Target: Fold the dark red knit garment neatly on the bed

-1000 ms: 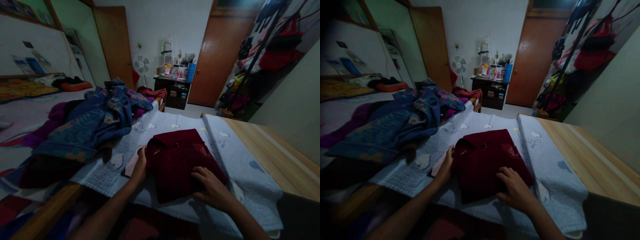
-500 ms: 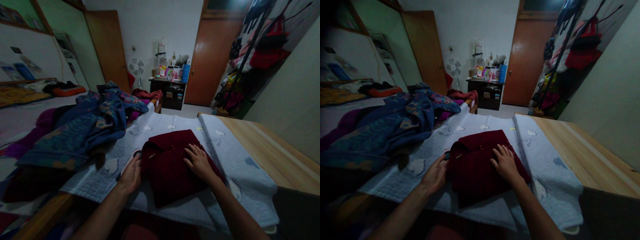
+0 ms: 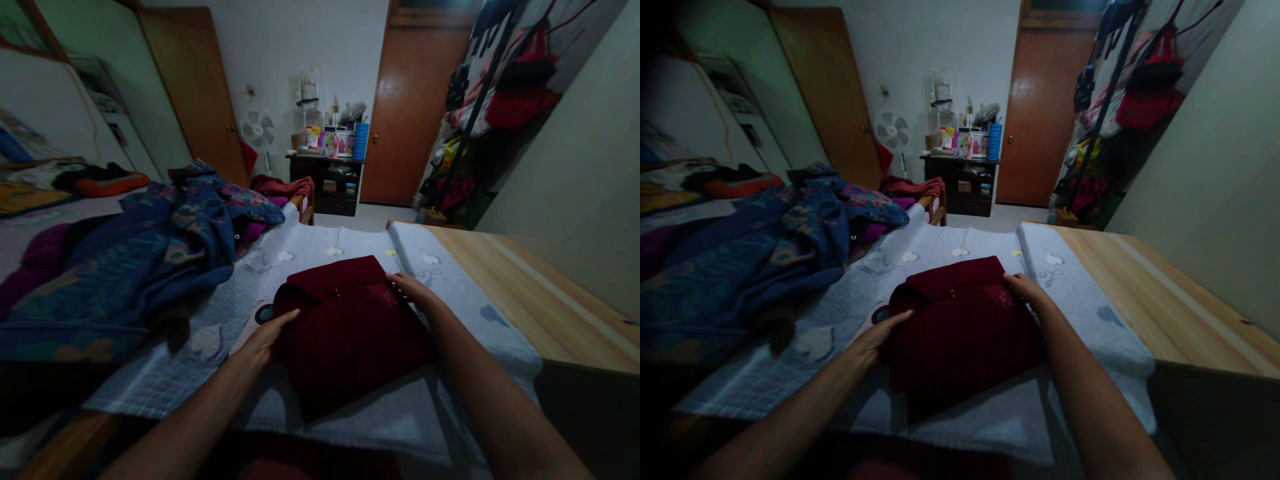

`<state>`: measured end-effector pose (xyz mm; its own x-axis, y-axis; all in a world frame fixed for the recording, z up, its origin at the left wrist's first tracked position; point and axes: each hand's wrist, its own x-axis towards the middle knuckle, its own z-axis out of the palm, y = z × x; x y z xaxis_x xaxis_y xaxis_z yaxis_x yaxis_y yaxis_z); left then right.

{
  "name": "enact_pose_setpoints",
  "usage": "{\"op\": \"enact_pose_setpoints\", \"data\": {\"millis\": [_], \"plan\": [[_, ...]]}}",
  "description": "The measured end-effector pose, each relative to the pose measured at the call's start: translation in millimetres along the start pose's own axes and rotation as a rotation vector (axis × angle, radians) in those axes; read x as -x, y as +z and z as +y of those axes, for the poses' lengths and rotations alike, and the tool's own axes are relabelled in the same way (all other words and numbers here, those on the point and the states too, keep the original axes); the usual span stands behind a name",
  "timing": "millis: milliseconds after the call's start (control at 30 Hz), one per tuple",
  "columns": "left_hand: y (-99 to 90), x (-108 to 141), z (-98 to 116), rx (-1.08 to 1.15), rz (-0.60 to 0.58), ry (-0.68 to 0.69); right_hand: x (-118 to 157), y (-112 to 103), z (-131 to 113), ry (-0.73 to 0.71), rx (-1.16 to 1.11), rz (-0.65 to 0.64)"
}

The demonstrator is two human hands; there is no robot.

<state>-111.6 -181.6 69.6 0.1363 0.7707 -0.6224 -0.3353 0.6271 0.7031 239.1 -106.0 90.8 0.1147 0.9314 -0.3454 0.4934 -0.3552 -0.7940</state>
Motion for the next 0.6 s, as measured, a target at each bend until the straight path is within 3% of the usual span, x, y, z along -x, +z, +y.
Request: {"op": "enact_pose_setpoints", "data": {"millis": [233,367,600], "plan": [[-1.4,-2,-2,-0.056,0.046,0.155,-13,-7,6,0.143,-0.272,-0.281],[-1.2,-1,-3,-0.052,0.018,0.242,-10,-5,5,0.073,-0.445,-0.428],[3.9,-6,24,-0.113,0.021,0.262,7,-4,-1,0.007,-0.467,-0.299]]}}
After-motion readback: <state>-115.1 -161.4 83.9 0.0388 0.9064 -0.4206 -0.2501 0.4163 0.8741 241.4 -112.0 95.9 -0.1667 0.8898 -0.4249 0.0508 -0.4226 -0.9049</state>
